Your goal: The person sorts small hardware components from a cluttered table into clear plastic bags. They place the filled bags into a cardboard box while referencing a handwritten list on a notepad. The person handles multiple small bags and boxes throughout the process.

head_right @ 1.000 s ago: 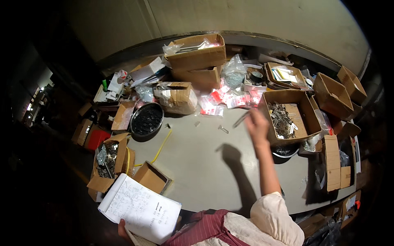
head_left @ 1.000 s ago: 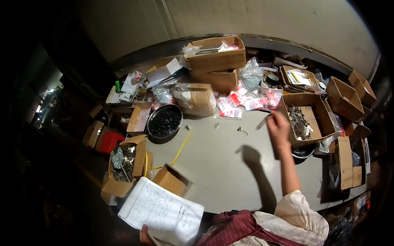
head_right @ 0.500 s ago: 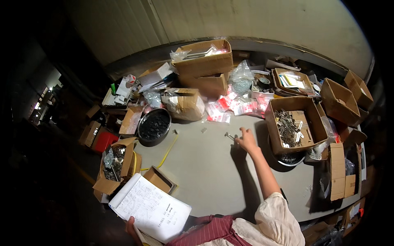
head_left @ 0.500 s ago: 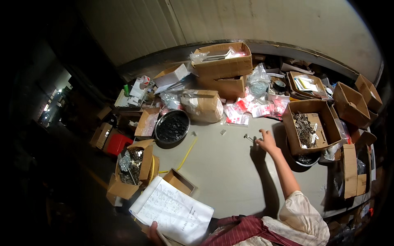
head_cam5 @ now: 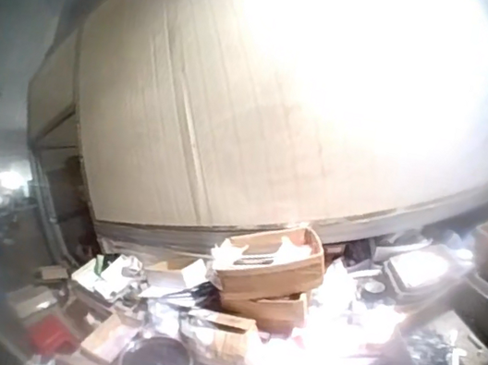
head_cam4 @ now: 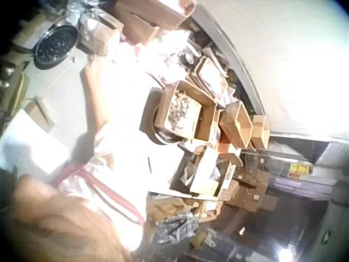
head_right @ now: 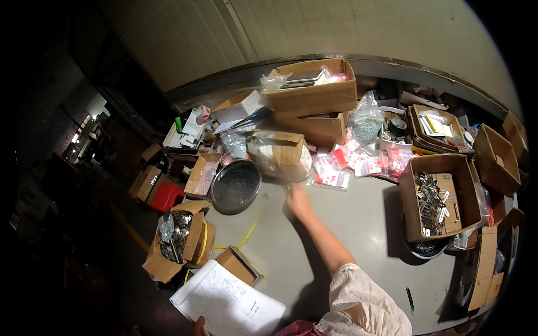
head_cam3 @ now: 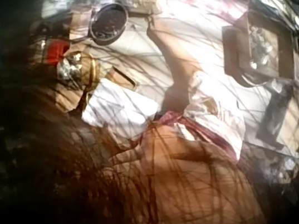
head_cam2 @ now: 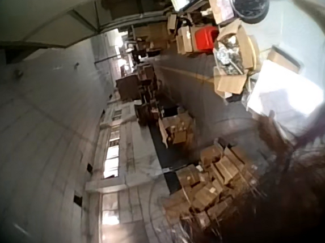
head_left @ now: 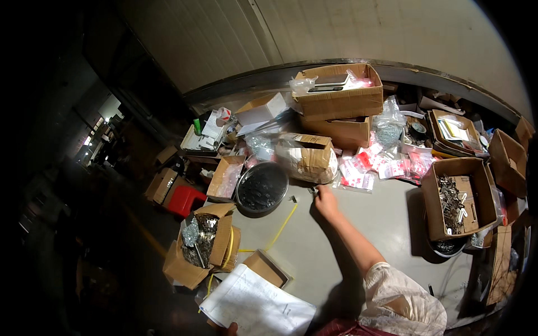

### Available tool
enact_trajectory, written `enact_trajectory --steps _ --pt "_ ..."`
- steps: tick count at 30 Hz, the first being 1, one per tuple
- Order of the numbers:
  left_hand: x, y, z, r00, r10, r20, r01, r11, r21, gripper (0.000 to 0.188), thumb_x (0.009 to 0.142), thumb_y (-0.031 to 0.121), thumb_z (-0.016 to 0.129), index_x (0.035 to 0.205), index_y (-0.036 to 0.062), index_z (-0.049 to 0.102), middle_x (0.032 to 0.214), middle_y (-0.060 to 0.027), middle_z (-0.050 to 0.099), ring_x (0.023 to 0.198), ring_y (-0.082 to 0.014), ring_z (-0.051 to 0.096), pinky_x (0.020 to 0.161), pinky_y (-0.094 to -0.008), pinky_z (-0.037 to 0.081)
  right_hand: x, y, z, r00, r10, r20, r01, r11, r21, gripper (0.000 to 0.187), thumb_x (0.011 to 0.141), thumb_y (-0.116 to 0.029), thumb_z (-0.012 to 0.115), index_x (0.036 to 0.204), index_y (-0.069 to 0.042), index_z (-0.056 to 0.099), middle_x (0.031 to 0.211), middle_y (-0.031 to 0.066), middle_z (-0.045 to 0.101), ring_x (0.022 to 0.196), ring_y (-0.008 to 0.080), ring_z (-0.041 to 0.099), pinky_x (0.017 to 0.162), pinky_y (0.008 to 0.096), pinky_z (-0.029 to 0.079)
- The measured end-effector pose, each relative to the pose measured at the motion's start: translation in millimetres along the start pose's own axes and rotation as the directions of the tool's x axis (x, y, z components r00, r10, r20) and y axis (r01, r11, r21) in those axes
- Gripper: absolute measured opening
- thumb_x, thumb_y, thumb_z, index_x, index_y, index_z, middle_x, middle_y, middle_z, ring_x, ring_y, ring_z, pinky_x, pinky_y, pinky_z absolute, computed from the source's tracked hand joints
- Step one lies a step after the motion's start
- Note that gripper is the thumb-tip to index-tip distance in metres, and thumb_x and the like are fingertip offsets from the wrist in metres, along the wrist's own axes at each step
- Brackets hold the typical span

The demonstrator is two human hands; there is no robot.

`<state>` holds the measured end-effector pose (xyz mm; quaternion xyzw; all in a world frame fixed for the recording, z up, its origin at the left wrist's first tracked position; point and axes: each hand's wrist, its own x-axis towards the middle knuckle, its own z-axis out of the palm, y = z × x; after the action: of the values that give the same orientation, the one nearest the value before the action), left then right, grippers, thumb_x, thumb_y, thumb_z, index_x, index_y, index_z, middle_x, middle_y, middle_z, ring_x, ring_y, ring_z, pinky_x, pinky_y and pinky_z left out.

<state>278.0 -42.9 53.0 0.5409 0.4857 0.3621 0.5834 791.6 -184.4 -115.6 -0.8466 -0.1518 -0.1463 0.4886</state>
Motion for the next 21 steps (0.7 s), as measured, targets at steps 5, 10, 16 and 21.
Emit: enact_trajectory --steps 5,10,16,21 --pt "1 2 -1 0.997 -0.054 -0.048 0.055 0.998 0.013 0.046 0.100 0.031 0.064 0.128 -0.0061 0.061 0.126 -0.0247 0.063 0.120 -0.0323 0.064 0.105 -0.0411 0.054 -4 -92 7 0.637 -0.449 0.627 0.654 0.745 -0.132 0.044 0.079 -0.013 0.072 0.122 -0.007 0.066 0.119 0.0124 0.061 0.126 0.0346 0.053 0.116 0.0488 0.038" --pt "16 7 22 0.997 -0.069 0.019 0.069 0.997 0.016 0.047 0.099 0.031 0.065 0.128 -0.0058 0.061 0.126 -0.0247 0.063 0.120 -0.0318 0.064 0.105 -0.0407 0.054 26 -54 29 0.708 -0.373 0.600 0.702 0.467 -0.538 0.037 0.094 -0.025 0.055 0.116 -0.004 0.075 0.128 0.0139 0.065 0.134 0.0342 0.049 0.121 0.0530 0.029" --pt "21 5 26 0.993 -0.090 0.077 0.090 0.996 0.008 0.047 0.098 0.030 0.065 0.128 -0.0056 0.061 0.126 -0.0246 0.064 0.121 -0.0312 0.064 0.105 -0.0402 0.055 5 -40 -14 0.718 -0.188 0.670 0.678 0.406 -0.613 0.043 0.093 -0.023 0.057 0.129 -0.003 0.070 0.154 0.0196 0.052 0.148 0.0384 0.039 0.129 0.0557 0.019" --pt "20 4 28 0.988 -0.087 0.127 0.089 0.996 -0.009 0.047 0.098 0.030 0.066 0.127 -0.0053 0.061 0.126 -0.0246 0.064 0.121 -0.0307 0.064 0.105 -0.0398 0.055 -58 -31 -121 0.787 -0.440 0.433 0.602 0.703 -0.379 0.052 0.081 -0.013 0.069 0.132 -0.004 0.065 0.155 0.0240 0.047 0.148 0.0410 0.039 0.127 0.0573 0.022"
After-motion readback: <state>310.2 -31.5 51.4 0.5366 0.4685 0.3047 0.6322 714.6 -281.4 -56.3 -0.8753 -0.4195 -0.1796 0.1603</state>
